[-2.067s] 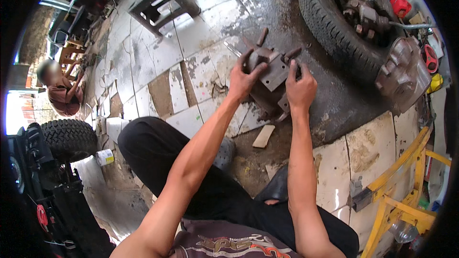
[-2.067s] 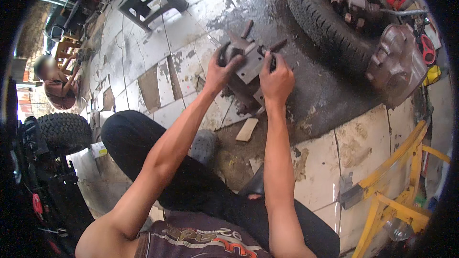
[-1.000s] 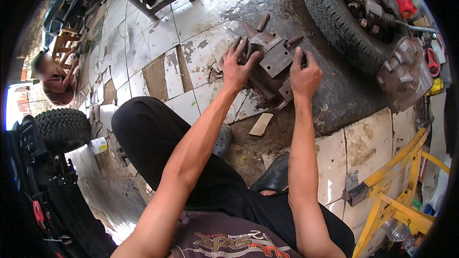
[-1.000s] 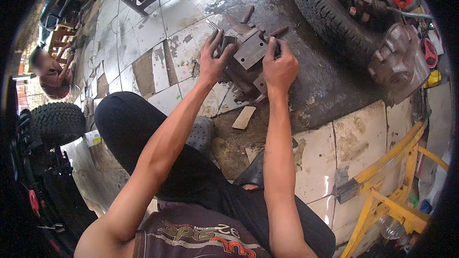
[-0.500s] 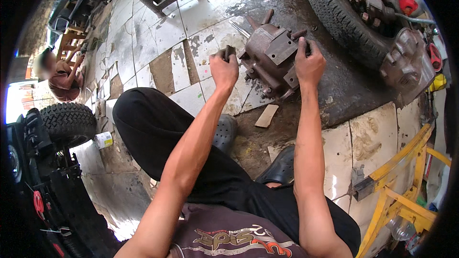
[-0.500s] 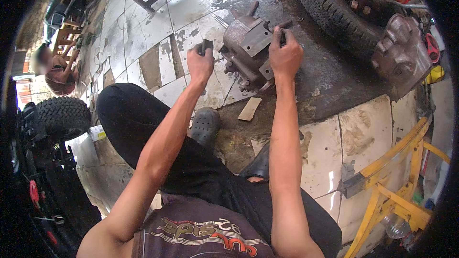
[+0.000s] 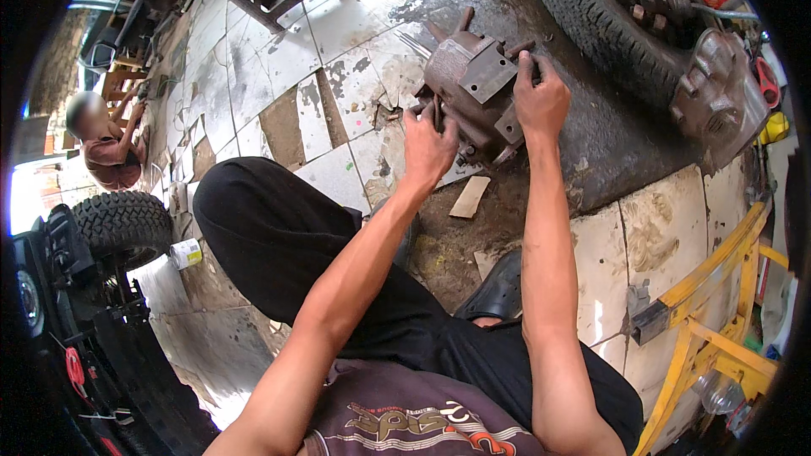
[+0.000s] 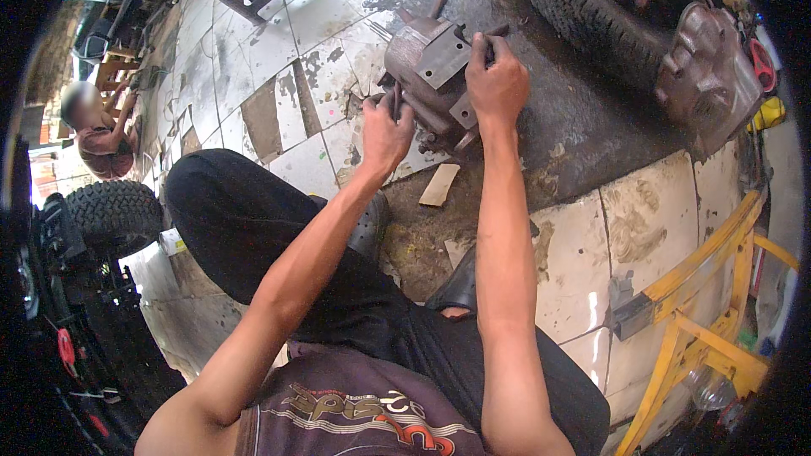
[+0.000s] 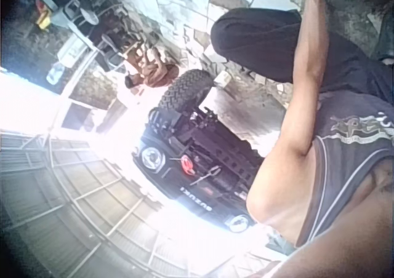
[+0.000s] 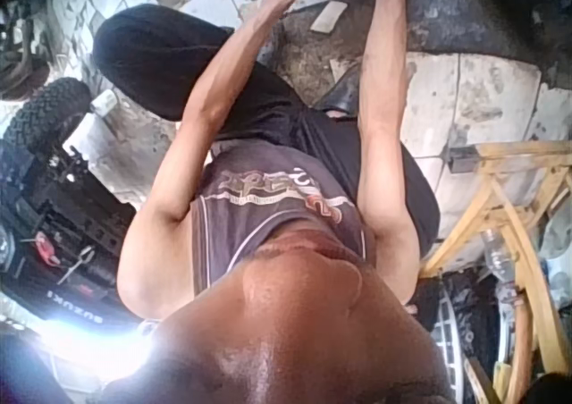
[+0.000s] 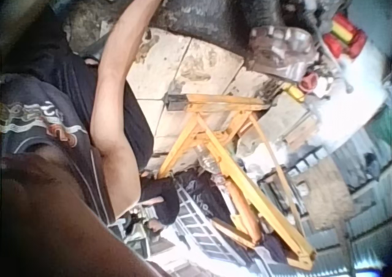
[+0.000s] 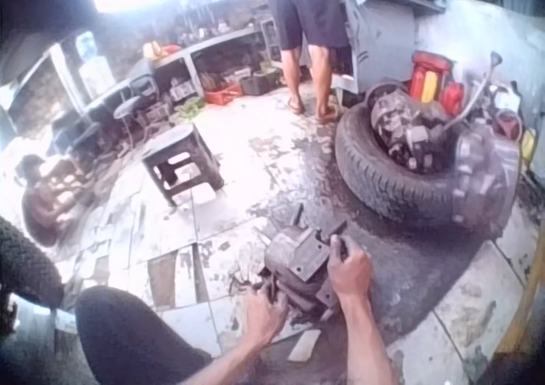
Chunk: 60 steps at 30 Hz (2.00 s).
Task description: The person sits on the floor and assembles a mechanical part, likely a brake caliper, by inserting and tightening bolts with their hands. They repeatedly adjust the position of the part and the bolts to ensure proper alignment and fit.
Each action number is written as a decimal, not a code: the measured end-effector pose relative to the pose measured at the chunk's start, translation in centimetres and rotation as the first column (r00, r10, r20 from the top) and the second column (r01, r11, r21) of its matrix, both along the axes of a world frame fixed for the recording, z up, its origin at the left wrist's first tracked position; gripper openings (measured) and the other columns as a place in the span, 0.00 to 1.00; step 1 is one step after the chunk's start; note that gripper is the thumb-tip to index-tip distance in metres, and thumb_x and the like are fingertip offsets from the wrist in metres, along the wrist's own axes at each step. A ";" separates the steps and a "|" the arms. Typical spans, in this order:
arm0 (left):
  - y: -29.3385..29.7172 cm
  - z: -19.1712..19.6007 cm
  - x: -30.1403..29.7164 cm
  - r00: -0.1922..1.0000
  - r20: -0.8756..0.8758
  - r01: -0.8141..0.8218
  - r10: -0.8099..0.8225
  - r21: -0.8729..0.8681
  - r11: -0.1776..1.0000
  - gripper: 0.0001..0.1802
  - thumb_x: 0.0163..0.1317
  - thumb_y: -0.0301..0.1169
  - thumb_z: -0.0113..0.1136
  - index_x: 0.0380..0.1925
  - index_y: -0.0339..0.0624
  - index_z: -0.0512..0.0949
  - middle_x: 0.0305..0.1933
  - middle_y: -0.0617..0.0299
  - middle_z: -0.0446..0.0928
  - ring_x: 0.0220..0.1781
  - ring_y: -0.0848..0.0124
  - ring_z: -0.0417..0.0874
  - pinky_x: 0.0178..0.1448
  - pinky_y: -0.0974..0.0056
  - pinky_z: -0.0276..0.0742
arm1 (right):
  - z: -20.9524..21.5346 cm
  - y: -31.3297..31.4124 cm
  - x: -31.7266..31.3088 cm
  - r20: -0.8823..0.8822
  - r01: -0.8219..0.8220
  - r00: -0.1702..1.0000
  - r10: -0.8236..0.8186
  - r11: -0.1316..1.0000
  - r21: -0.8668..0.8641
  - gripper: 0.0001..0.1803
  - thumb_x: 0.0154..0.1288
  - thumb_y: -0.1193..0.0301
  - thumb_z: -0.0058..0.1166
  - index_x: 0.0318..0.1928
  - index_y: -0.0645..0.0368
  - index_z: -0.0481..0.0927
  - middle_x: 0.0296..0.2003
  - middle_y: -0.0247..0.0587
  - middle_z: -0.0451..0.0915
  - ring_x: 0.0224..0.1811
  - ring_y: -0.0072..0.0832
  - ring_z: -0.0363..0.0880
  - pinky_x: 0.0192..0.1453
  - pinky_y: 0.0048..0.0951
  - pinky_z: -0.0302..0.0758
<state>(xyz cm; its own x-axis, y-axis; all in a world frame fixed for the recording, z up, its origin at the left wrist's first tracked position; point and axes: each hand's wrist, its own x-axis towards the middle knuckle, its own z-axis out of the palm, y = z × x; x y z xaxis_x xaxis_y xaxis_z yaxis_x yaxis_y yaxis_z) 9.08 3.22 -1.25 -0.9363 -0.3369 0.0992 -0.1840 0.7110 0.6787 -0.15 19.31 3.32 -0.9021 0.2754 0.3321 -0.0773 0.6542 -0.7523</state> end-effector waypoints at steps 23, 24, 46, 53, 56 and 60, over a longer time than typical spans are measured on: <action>2.3 7.1 1.7 0.894 0.325 0.413 -0.308 -0.333 0.848 0.25 0.54 0.21 0.55 0.55 0.29 0.76 0.57 0.35 0.78 0.54 0.49 0.84 0.58 0.49 0.81 | -0.5 0.2 -0.3 0.003 0.014 1.000 -0.014 0.999 0.051 0.18 0.69 0.55 0.54 0.40 0.56 0.86 0.35 0.54 0.86 0.39 0.56 0.84 0.43 0.51 0.78; 0.9 4.8 1.4 0.964 0.080 0.262 -0.255 -0.470 0.843 0.25 0.54 0.20 0.55 0.56 0.27 0.75 0.58 0.35 0.78 0.57 0.48 0.83 0.61 0.49 0.79 | -0.5 -0.3 -0.3 -0.005 0.003 1.000 -0.003 1.000 0.025 0.18 0.69 0.55 0.54 0.40 0.56 0.86 0.35 0.54 0.86 0.40 0.56 0.85 0.43 0.51 0.78; 6.5 1.8 6.1 0.859 0.359 0.498 -0.365 -0.424 0.757 0.23 0.57 0.24 0.57 0.52 0.23 0.78 0.57 0.32 0.78 0.64 0.49 0.78 0.65 0.55 0.77 | 0.0 -0.9 -0.1 0.049 0.039 0.998 -0.043 0.997 0.069 0.18 0.70 0.54 0.53 0.43 0.54 0.86 0.37 0.53 0.86 0.42 0.55 0.84 0.46 0.51 0.78; 2.7 9.1 2.7 0.799 0.509 0.479 -0.319 -0.219 0.850 0.06 0.57 0.24 0.57 0.28 0.33 0.82 0.31 0.37 0.83 0.36 0.45 0.88 0.38 0.46 0.84 | 0.0 0.0 0.1 0.020 0.013 1.000 -0.014 0.999 0.040 0.18 0.70 0.55 0.53 0.43 0.55 0.86 0.36 0.54 0.86 0.42 0.56 0.84 0.45 0.51 0.78; 0.2 7.0 -0.6 0.969 0.201 0.205 -0.143 -0.338 0.919 0.17 0.55 0.20 0.57 0.46 0.29 0.78 0.41 0.33 0.80 0.38 0.45 0.87 0.39 0.49 0.84 | -0.1 -0.3 -0.2 0.011 0.007 1.000 -0.008 1.000 0.028 0.18 0.69 0.55 0.54 0.42 0.56 0.86 0.36 0.55 0.86 0.41 0.56 0.84 0.44 0.50 0.78; 2.1 -0.7 0.5 0.984 0.107 0.179 -0.144 -0.598 0.781 0.31 0.56 0.20 0.57 0.62 0.18 0.68 0.68 0.27 0.66 0.68 0.43 0.74 0.57 0.57 0.84 | 0.0 -1.6 -0.3 0.007 -0.007 1.000 0.006 0.999 0.032 0.17 0.69 0.56 0.54 0.41 0.56 0.86 0.36 0.55 0.86 0.41 0.56 0.84 0.43 0.50 0.79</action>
<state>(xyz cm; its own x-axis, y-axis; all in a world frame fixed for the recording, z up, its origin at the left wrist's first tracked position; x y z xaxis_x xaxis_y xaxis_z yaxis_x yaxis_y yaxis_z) 9.61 5.34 -1.96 -0.9813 -0.0685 0.1797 -0.0521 0.9942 0.0941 -0.43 17.73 3.29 -0.9063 0.2588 0.3340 -0.0762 0.6774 -0.7316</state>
